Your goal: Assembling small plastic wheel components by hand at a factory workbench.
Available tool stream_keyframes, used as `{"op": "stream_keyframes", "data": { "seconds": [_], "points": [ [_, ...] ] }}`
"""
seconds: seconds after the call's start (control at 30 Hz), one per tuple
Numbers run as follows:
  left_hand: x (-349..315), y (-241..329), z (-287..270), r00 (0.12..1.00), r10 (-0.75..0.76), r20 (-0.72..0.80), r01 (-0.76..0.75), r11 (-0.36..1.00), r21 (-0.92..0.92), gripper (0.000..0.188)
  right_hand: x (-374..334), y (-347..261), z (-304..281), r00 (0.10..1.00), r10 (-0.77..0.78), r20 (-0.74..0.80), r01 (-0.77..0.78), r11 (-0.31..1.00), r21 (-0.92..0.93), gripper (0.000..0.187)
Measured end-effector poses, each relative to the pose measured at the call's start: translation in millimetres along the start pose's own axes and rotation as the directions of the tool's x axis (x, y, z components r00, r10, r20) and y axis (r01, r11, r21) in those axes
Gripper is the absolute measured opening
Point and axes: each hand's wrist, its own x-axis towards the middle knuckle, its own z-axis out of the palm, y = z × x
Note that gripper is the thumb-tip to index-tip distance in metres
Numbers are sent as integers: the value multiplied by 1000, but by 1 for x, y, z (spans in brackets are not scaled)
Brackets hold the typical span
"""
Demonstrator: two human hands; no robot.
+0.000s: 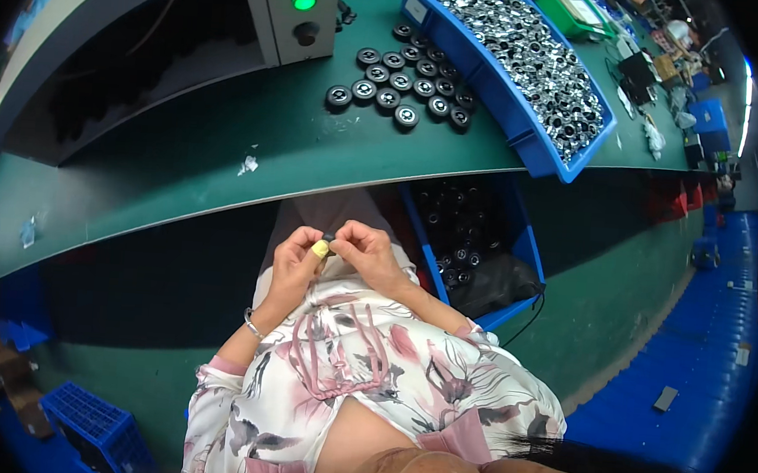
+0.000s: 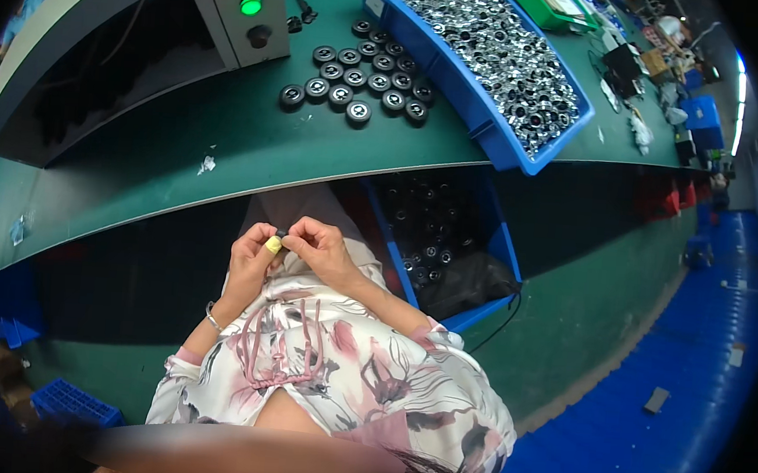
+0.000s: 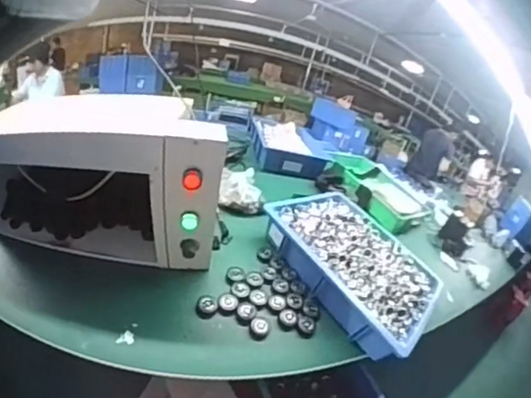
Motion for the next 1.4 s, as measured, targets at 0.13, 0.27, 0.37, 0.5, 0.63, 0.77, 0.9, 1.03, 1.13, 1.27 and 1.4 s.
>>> {"op": "stream_keyframes", "data": {
  "seconds": [0.13, 0.27, 0.37, 0.5, 0.63, 0.77, 0.9, 1.03, 1.13, 1.27, 1.4],
  "points": [
    [-1, 8, 8, 1000, -18, 16, 18, 1000, -11, 8, 1, -5, 0, 990, -132, -56, 127, 988, -90, 11],
    [3, -9, -1, 995, 69, -65, -70, 997, -12, 13, 6, -4, -1, 993, -117, -3, 117, 993, 2, 10],
    [4, -15, -7, 995, 87, -45, -85, 995, 44, 14, 5, -4, -3, 991, -126, 46, 133, 975, -178, 10],
    [9, -9, -7, 1000, -24, 6, 24, 999, -34, 12, 3, 8, -5, 998, -62, 25, 64, 994, -94, 8],
    [4, -8, -2, 995, 23, -97, -14, 996, 89, 16, 4, 15, -9, 1000, -5, -19, 5, 1000, -27, 9],
    [4, -15, -13, 991, 126, -45, -109, 953, 283, 14, 3, 13, -7, 998, 64, -20, -63, 996, 60, 11],
    [7, -15, -14, 955, 294, -31, -255, 870, 421, 8, 3, 10, -5, 993, 112, -25, -109, 989, 104, 12],
    [9, -21, -19, 999, 45, -8, -44, 999, 31, 11, 4, 5, -5, 991, 133, 7, -134, 986, 100, 9],
    [9, -26, -21, 999, 7, 39, -4, 997, -81, 14, 3, 12, -10, 993, 95, 72, -97, 995, 25, 8],
    [9, -30, -24, 994, -29, 106, 48, 983, -180, 18, 3, 7, -9, 993, 3, 118, 4, 998, -57, 4],
    [9, -27, -22, 990, -64, 125, 94, 965, -244, 18, 4, 5, -6, 994, 26, 109, -16, 996, -90, 4]
  ]
}}
